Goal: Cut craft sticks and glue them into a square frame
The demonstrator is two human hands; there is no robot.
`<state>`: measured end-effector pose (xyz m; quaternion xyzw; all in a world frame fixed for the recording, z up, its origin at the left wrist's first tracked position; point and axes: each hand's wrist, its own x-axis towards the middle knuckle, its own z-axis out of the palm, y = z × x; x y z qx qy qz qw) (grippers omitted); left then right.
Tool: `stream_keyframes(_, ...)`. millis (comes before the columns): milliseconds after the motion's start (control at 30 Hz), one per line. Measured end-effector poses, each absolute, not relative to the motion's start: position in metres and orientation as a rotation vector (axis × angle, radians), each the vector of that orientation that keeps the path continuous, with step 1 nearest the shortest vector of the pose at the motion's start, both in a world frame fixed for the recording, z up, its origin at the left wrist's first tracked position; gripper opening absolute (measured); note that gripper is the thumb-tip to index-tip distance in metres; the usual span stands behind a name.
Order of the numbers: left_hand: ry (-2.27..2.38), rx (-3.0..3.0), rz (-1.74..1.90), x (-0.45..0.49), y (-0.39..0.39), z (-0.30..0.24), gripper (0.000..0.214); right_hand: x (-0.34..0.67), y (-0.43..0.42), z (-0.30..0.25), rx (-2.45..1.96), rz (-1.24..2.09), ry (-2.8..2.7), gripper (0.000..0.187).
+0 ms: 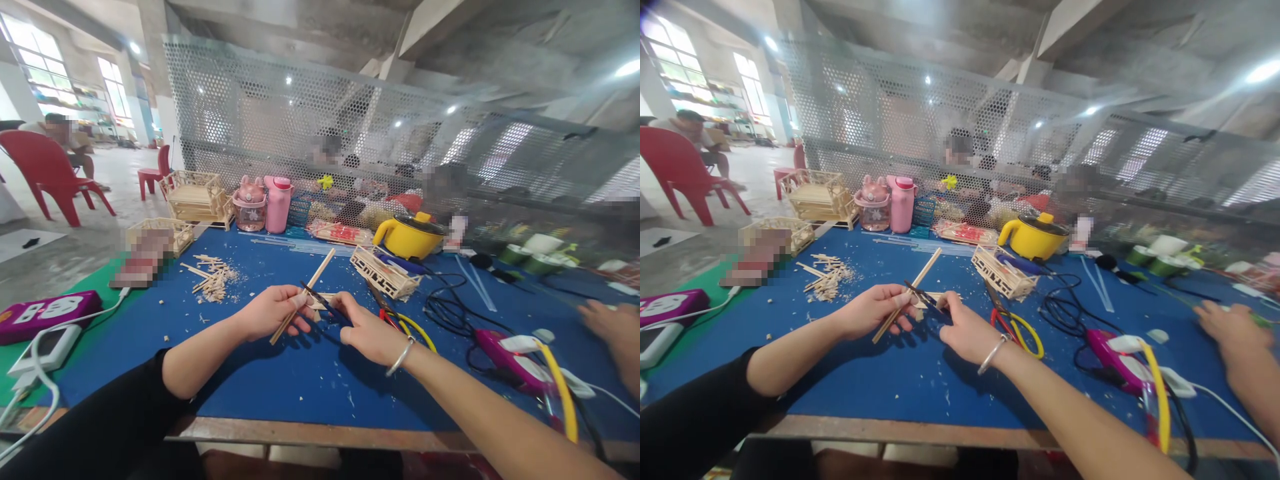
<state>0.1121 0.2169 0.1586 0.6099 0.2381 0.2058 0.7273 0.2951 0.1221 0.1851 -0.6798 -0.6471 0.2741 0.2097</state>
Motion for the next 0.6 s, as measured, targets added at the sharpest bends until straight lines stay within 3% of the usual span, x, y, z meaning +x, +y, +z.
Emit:
stream_keyframes(167, 0.532, 1.328, 0.435, 0.1125, 0.2180, 0.1572, 0.022, 0.3057, 0.1241, 0.1905, -1.850, 0.904, -1.755, 0.066)
stream_keyframes(433, 0.517, 1.295, 0.410, 0.1112, 0.2177, 0.1573, 0.024, 0.3040, 0.1274, 0.1943, -1.775, 0.834, -1.874, 0.066)
stream_keyframes(600, 0.483, 1.323, 0.399, 0.1103, 0.2190, 0.1586, 0.028, 0.3035, 0.1297, 0.1909, -1.840, 0.609, -1.952, 0.052)
